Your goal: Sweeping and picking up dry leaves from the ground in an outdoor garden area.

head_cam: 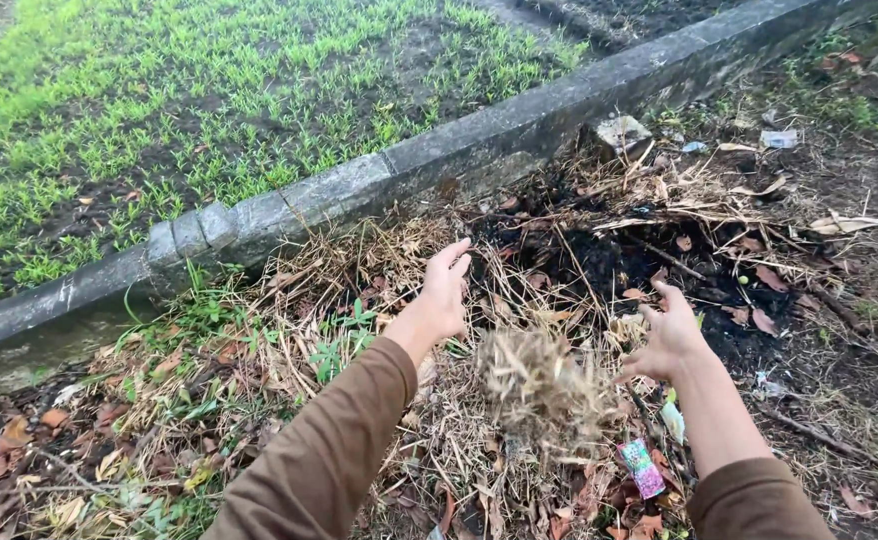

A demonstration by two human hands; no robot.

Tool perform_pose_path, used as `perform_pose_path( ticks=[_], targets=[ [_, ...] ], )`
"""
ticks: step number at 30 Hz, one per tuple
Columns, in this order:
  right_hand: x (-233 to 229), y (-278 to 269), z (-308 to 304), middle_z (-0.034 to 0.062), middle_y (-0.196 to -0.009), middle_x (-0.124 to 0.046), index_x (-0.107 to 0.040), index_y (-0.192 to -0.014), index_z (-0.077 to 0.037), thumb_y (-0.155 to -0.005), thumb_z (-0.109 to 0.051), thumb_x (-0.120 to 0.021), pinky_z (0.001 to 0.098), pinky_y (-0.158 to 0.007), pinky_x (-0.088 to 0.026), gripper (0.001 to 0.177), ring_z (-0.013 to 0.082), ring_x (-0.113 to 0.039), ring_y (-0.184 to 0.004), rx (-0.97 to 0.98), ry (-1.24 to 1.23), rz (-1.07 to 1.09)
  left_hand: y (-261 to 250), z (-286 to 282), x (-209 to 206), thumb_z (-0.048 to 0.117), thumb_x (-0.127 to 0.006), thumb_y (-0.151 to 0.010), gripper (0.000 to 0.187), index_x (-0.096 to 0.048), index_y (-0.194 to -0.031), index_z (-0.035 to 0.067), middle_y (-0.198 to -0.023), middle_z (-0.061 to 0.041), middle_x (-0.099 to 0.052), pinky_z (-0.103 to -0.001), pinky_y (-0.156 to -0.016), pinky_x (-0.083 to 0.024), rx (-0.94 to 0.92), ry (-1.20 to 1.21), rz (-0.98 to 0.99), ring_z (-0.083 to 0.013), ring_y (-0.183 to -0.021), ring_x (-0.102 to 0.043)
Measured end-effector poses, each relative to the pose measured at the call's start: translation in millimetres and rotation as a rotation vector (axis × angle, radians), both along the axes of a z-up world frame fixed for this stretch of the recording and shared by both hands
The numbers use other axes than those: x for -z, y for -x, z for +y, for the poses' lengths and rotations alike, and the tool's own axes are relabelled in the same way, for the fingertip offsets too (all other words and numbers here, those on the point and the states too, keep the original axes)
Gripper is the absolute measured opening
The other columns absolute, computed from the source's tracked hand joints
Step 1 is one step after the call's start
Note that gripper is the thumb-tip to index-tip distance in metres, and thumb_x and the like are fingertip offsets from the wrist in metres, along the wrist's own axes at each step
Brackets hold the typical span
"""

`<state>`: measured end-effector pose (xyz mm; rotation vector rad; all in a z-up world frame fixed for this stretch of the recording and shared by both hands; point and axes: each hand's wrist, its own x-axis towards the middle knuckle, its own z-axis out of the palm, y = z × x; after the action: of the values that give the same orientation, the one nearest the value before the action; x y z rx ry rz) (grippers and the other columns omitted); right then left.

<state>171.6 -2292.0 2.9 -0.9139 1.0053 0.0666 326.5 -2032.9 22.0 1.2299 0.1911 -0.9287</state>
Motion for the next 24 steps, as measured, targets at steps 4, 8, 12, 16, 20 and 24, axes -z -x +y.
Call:
perform_pose_path(
  ticks=[4,8,12,16,20,24],
  targets=[
    [-8,-4,9,0.0094,-0.175,0.009,-0.016,-0.167,-0.032,-0.091,-0.072,-0.037,0.0850,-0.113,-0.010,0.089,0.0560,-0.003,-0.155,-0.005,-0.039,-0.014,-12,7,19,0.071,-0.045,-0.083,0.094,-0.018,-0.165,0.032,-0.171,-0.014,0.010,-0.065,-0.115,0.023,0.035,0.073,-0.060,-0.0305,-0.158,0.015],
    [-21,-11,15,0.0129,-0.175,0.002,-0.016,-0.167,-0.028,-0.092,-0.068,-0.036,0.0850,-0.112,-0.014,0.088,0.0615,-0.010,-0.152,-0.035,-0.049,-0.063,10,17,-31,0.069,-0.035,-0.085,0.083,-0.023,-0.162,0.039,-0.173,-0.007,0.004,-0.072,-0.112,0.024,0.052,0.061,0.010,-0.0481,-0.155,0.010],
    [-9,-23,12,0.0162,-0.173,-0.007,-0.025,-0.165,-0.026,-0.091,-0.062,-0.042,0.0829,-0.108,-0.029,0.084,0.0589,-0.021,-0.150,-0.067,0.024,-0.077,13,30,-42,0.067,-0.031,-0.087,0.080,-0.026,-0.161,0.039,-0.173,-0.004,0.001,-0.074,-0.110,0.024,0.063,0.123,-0.003,-0.0494,-0.155,0.004],
    [38,-50,-1,0.0244,-0.147,-0.048,-0.054,-0.148,-0.009,-0.093,-0.026,-0.066,0.0574,-0.094,-0.055,0.059,0.0431,-0.055,-0.125,-0.101,0.115,-0.188,11,50,-32,0.067,-0.028,-0.091,0.077,-0.029,-0.161,0.035,-0.173,0.003,-0.007,-0.072,-0.109,0.024,0.005,0.225,-0.006,-0.0527,-0.154,-0.006],
    [52,-84,14,0.0090,-0.107,-0.067,-0.067,-0.136,-0.017,-0.086,-0.001,-0.073,0.0368,-0.071,-0.054,0.053,0.0183,-0.065,-0.086,-0.213,0.263,-0.317,15,91,-42,0.065,-0.029,-0.093,0.081,-0.031,-0.161,0.021,-0.173,0.007,-0.014,-0.079,-0.106,0.021,-0.124,0.442,0.093,-0.0535,-0.153,-0.010],
    [31,-102,64,0.0006,-0.099,-0.070,-0.068,-0.133,-0.016,-0.082,0.000,-0.075,0.0329,-0.066,-0.052,0.054,0.0146,-0.068,-0.077,-0.315,0.307,-0.402,17,143,-37,0.064,-0.032,-0.091,0.082,-0.033,-0.160,0.019,-0.172,0.008,-0.020,-0.081,-0.106,0.018,-0.250,0.495,0.036,-0.0505,-0.153,-0.015]
  ],
)
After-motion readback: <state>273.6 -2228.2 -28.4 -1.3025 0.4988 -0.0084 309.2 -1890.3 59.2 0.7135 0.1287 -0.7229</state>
